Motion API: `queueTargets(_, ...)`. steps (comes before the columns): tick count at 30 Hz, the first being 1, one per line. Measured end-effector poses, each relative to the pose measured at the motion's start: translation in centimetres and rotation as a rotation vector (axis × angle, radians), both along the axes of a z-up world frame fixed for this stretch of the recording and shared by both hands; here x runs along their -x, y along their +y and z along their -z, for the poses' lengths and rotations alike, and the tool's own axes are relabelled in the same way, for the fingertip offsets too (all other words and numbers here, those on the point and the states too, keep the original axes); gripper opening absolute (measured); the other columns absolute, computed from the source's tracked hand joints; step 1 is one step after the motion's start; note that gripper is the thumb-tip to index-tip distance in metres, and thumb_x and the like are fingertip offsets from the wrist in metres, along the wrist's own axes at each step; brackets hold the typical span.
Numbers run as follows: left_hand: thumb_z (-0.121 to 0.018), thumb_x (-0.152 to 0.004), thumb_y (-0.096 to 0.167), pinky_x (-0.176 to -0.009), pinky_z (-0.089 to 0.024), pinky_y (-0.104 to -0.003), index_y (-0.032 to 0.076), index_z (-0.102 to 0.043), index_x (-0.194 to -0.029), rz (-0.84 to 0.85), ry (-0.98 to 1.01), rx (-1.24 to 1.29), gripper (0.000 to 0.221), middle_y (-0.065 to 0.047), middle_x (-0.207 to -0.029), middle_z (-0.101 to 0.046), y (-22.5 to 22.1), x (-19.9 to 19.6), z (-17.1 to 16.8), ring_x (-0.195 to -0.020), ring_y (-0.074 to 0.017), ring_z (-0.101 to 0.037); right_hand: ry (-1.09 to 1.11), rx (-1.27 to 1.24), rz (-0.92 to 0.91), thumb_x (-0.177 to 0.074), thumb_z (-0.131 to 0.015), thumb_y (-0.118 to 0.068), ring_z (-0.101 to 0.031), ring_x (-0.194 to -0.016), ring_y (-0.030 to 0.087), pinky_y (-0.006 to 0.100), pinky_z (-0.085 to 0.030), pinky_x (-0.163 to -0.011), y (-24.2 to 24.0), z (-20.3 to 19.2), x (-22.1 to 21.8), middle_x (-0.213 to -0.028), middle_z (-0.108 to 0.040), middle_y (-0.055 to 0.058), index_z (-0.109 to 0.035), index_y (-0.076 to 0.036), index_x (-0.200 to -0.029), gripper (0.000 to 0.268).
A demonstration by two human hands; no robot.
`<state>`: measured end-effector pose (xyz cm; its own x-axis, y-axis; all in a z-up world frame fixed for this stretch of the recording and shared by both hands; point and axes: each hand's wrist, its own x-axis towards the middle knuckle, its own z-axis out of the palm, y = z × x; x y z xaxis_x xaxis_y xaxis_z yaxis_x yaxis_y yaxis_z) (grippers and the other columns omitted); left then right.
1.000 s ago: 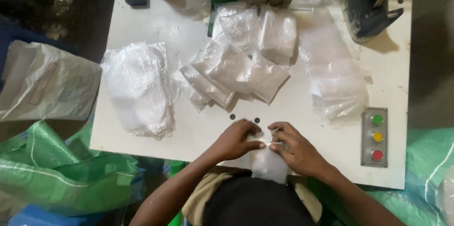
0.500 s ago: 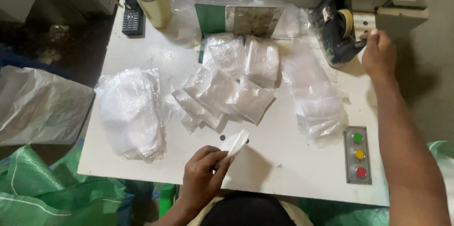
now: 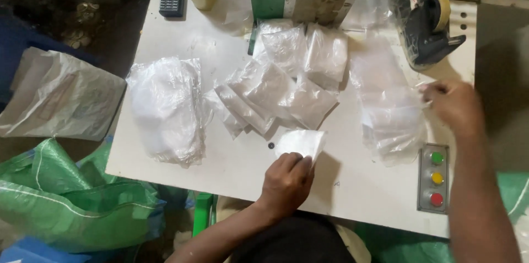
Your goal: Manually folding and arranging small plastic bags on a work table in a packaging facility.
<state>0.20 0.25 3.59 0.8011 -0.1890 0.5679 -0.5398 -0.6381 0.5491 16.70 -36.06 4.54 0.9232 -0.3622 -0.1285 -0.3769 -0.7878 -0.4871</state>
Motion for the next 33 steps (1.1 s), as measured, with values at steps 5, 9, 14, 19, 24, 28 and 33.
queueTargets(5, -0.066, -0.087, 0.004, -0.052, -0.046, -0.03, 0.004, -0.071, -0.084, 0.026, -0.255, -0.41, 0.006, -0.009, -0.075, -0.055, -2.6, -0.1, 5.6, -0.063, -0.02, -0.057, 0.276, -0.867, -0.198, -0.087, -0.077, -0.021, -0.052, -0.049, 0.018, 0.03, -0.046, -0.046, 12.2, -1.4, 9.7, -0.06, -0.064, 0.017, -0.078, 0.005, -0.087, 0.026)
queueTargets(9, -0.066, -0.092, 0.008, -0.05, -0.046, -0.028, 0.006, -0.069, -0.082, 0.062, -0.199, -0.367, 0.01, -0.006, -0.072, -0.056, -1.0, -0.5, 2.2, -0.06, -0.0187, -0.059, 0.34, -0.843, -0.197, -0.084, -0.084, -0.022, -0.048, -0.046, 0.017, 0.029, -0.04, -0.042, 15.7, 0.3, 12.6, -0.058, -0.064, 0.019, -0.077, 0.009, -0.083, 0.032)
queueTargets(14, -0.08, -0.09, 0.013, -0.046, -0.047, -0.025, -0.005, -0.077, -0.093, 0.307, 0.878, 0.972, 0.019, -0.011, -0.063, -0.062, 1.1, -1.1, 0.8, -0.053, -0.012, -0.054, 0.07, -1.109, -0.287, -0.055, -0.094, -0.039, -0.063, -0.121, 0.026, 0.048, -0.046, -0.11, 16.5, 2.9, 14.8, -0.128, -0.071, 0.018, -0.061, -0.004, -0.142, 0.099)
queueTargets(19, -0.065, -0.101, 0.025, -0.074, -0.056, -0.031, -0.002, -0.068, -0.122, 0.143, 0.756, 1.14, 0.034, -0.013, -0.097, -0.069, 3.6, -3.4, -1.3, -0.085, -0.0149, -0.061, -0.487, -0.854, -0.303, -0.083, -0.085, -0.005, -0.072, -0.091, 0.024, 0.042, -0.059, -0.086, 17.7, 2.7, 11.6, -0.098, -0.076, 0.016, -0.072, 0.001, -0.113, 0.033)
queueTargets(24, -0.067, -0.1, 0.03, -0.083, -0.056, -0.034, -0.006, -0.058, -0.136, -0.025, 0.687, 0.987, 0.052, -0.018, -0.111, -0.064, 4.9, -2.1, -0.4, -0.1, -0.0218, -0.059, -1.104, -0.025, -0.597, -0.105, -0.067, -0.027, -0.062, -0.124, 0.04, 0.051, -0.044, -0.107, 22.4, 1.8, 3.1, -0.135, -0.066, 0.019, -0.061, -0.003, -0.141, 0.044)
queueTargets(28, -0.072, -0.097, 0.027, -0.076, -0.057, -0.033, -0.002, -0.066, -0.129, -0.089, 0.82, 0.831, 0.043, -0.014, -0.099, -0.071, 5.2, 0.2, 1.3, -0.09, -0.0204, -0.065, -0.563, -0.422, -0.772, -0.102, -0.063, -0.015, -0.057, -0.13, 0.046, 0.055, -0.041, -0.114, 21.1, 2.4, 1.7, -0.138, -0.064, 0.023, -0.068, -0.005, -0.134, 0.034)
queueTargets(33, -0.076, -0.093, 0.026, -0.073, -0.059, -0.033, 0.003, -0.071, -0.124, -0.201, 0.907, 0.745, 0.038, -0.013, -0.098, -0.076, 5.7, 1.3, 3.5, -0.085, -0.0209, -0.07, -0.609, -0.033, -0.386, -0.088, -0.049, 0.016, -0.067, -0.106, 0.038, 0.047, -0.05, -0.101, 9.8, 3.7, -1.5, -0.116, -0.072, 0.018, -0.075, -0.006, -0.129, 0.053)
